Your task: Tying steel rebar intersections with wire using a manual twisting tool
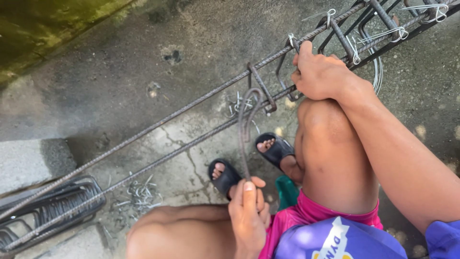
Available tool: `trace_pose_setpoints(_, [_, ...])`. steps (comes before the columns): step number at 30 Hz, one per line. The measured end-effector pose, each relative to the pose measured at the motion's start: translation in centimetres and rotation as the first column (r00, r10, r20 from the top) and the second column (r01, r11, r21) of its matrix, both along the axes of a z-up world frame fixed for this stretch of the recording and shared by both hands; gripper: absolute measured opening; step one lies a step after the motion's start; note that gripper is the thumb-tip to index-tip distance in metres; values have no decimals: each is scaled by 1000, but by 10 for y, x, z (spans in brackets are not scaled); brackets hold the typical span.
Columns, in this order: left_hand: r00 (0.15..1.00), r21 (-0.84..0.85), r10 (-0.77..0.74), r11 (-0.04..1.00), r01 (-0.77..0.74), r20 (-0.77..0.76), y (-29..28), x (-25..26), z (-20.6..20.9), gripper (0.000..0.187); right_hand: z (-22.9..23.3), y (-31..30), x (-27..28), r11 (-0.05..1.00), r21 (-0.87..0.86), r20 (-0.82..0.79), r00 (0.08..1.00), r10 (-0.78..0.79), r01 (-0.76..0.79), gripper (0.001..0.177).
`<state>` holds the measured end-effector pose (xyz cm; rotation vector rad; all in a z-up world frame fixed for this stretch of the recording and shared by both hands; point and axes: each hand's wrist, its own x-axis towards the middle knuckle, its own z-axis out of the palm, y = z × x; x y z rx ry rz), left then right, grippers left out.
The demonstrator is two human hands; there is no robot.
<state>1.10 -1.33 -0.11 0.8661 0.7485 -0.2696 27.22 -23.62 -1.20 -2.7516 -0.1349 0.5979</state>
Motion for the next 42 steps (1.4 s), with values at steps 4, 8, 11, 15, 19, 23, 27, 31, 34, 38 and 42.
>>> trace_pose_setpoints(4, [992, 32, 116, 993, -114, -47, -7, 5, 7, 28, 14, 6, -3, 999, -18, -72, 996, -50, 49, 43])
trace_pose_setpoints(8, [999, -14, -27, 1000, 26, -38, -5, 8, 4, 29, 15, 8, -1, 998, -16, -70, 996, -54, 53, 43])
trace_pose_setpoints(11, [997, -15, 63, 998, -64, -53, -5, 17, 7, 28, 14, 6, -4, 998, -23, -78, 995, -66, 65, 43])
trace_pose_setpoints(15, [994, 11, 108, 994, -108, -24, -12, 33, 8, 25, 9, 4, -2, 1000, -16, -38, 999, -19, 18, 41])
trace_pose_setpoints(19, [998, 30, -68, 997, 67, 15, -19, 44, 6, 26, 6, 4, -2, 1000, -11, -1, 1000, -2, 2, 39])
trace_pose_setpoints(23, [997, 70, -7, 998, 2, 72, -24, 53, 4, 26, 9, 4, -2, 999, -16, -58, 998, -40, 40, 42])
trace_pose_setpoints(27, [992, 36, -61, 998, 58, 107, -17, 67, 6, 26, 8, 2, -1, 1000, 0, -32, 999, 8, -8, 41])
trace_pose_setpoints(31, [990, 31, -12, 999, 8, 142, -15, 71, 9, 26, 3, 1, 1, 1000, 11, -19, 1000, 7, -7, 41])
trace_pose_setpoints(34, [996, 89, 14, 996, -22, 89, -13, 72, 8, 27, 6, 2, -1, 1000, -3, -18, 1000, 9, -9, 39])
trace_pose_setpoints(38, [993, 73, -74, 995, 68, 89, -10, 65, 7, 27, 16, 6, 0, 999, 1, -81, 995, -54, 54, 40])
trace_pose_setpoints(42, [1000, 79, -10, 997, 11, -22, -13, 41, 12, 25, 30, 12, -2, 995, -17, -157, 983, -97, 95, 39])
